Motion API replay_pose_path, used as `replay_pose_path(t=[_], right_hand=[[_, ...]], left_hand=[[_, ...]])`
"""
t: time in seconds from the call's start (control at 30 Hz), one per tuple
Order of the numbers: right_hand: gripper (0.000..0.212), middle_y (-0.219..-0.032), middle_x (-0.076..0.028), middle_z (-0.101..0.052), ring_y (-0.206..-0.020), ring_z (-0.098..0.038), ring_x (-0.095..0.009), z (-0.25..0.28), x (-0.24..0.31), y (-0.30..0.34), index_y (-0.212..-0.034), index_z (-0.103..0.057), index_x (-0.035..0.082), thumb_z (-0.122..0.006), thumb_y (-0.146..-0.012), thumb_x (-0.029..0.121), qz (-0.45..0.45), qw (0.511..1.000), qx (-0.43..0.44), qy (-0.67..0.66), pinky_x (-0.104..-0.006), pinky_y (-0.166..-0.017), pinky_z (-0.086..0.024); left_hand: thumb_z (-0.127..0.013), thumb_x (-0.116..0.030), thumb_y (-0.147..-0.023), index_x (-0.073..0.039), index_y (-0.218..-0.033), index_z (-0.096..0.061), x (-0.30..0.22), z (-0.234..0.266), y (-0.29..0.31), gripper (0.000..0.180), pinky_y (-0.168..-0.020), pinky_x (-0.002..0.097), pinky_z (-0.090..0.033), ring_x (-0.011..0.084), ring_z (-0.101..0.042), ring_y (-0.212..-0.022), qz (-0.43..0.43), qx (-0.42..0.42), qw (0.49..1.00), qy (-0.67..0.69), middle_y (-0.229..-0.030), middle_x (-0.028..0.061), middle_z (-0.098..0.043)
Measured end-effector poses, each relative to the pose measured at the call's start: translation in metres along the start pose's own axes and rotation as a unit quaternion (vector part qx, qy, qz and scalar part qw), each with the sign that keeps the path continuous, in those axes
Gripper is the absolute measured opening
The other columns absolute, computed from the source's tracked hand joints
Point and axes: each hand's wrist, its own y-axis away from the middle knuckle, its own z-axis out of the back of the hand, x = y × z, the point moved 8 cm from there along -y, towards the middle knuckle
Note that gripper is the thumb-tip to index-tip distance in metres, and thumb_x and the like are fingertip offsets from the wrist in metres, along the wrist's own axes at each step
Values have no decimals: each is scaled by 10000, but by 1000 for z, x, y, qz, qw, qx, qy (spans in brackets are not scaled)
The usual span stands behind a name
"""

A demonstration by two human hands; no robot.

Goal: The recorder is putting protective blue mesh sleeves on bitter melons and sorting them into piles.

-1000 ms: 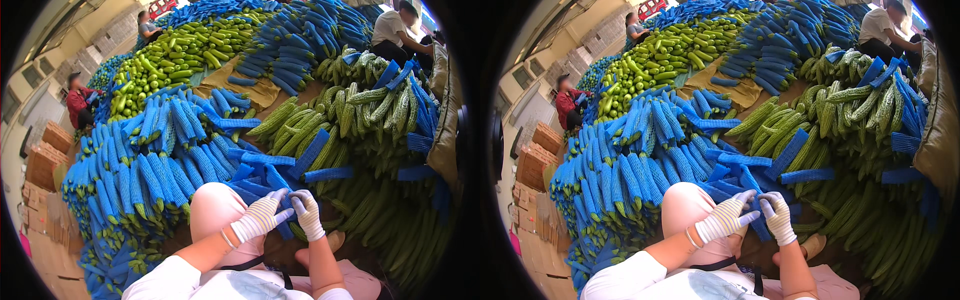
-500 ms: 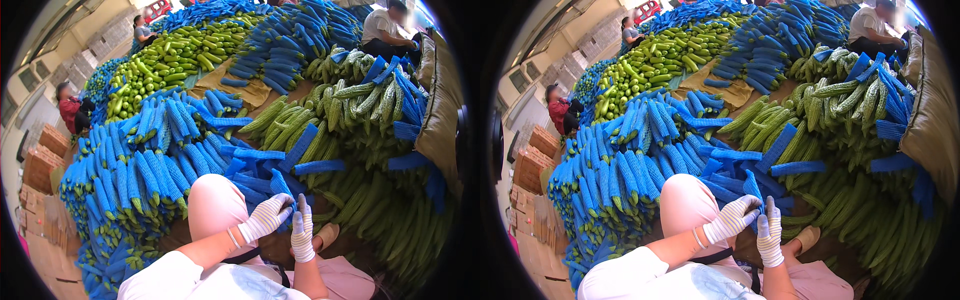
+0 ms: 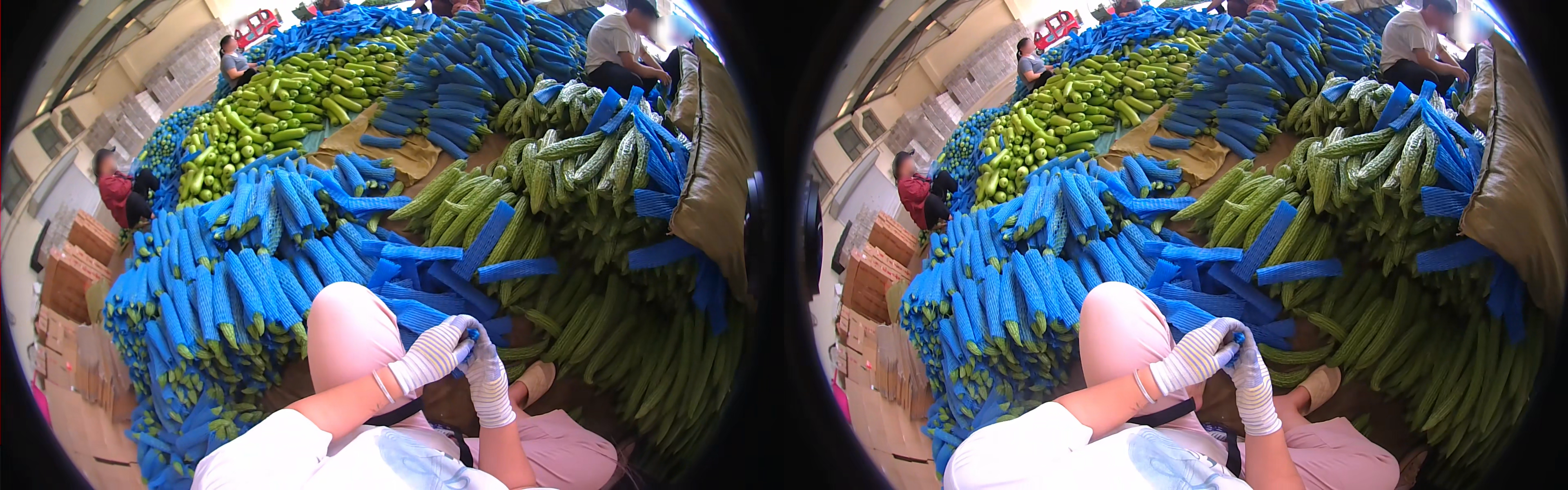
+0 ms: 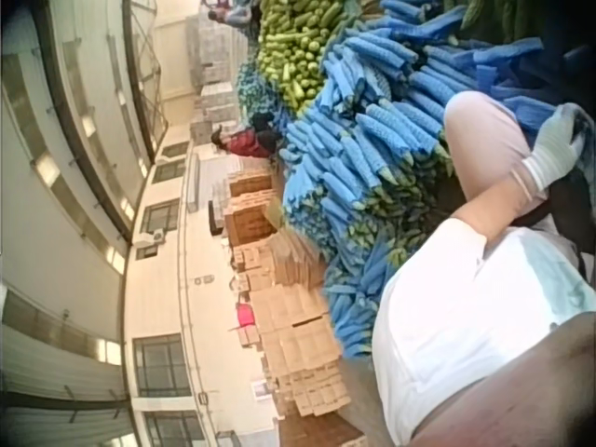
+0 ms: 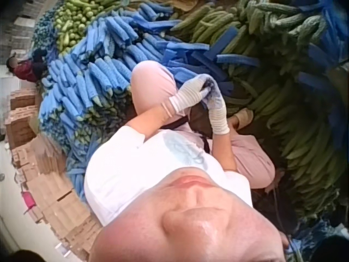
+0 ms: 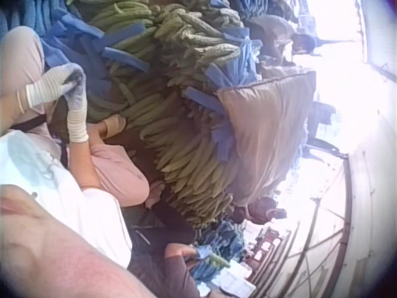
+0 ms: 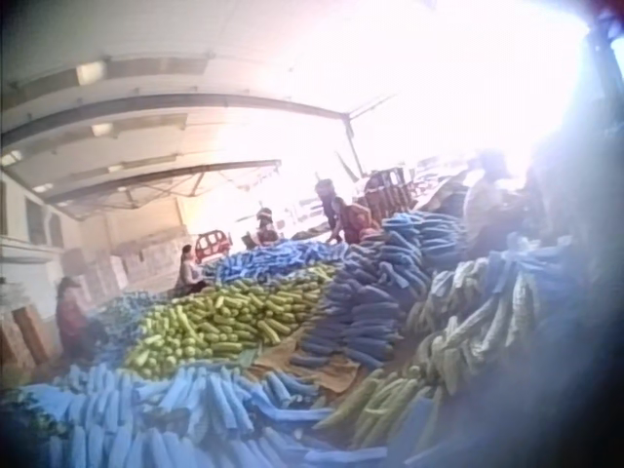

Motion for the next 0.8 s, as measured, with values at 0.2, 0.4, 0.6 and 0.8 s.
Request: replay_pose_path(t=[0.2,0.4,0.6,0.8], right_hand=[[525,-1170,-112,-532,-1047,-543,-206,-2,13,8,-1290,-434,40,-600,-875,316,26,1000,-3,-3,-341,-917,-447],[521,-1125,-94,-545,-984,-549,-178,-5,15,11,-1289,-436,-11,-582,-889,290,-2,999,30,28,-323,-885,-443],[614,-1248,-83,-464,-1082,-486,-166,7,-8,-1,-1373,-322,23,-538,-905,357,-3,999,44,18,-346,-960,-395],[601,-1285,-110,-454,-1125,-490,-211,-14,5,3,-1351,-355,35,-566,-886,353,3,997,37,-60,-367,-953,-415]], left_hand=[[-573,-52,-858,-42,-1120,-521,14,-15,6,267,-767,281,-487,160,-579,-818,126,73,909,390,-985,77,-587],[-618,-111,-855,-66,-1129,-511,1,-12,11,298,-798,251,-470,107,-528,-864,156,70,858,484,-936,15,-539],[-637,-93,-788,-55,-1166,-491,-17,12,6,407,-755,289,-440,231,-498,-747,-11,-35,999,11,-856,95,-500],[-575,-28,-833,-56,-1188,-489,8,7,6,367,-776,255,-445,156,-530,-831,69,4,992,103,-910,70,-524]])
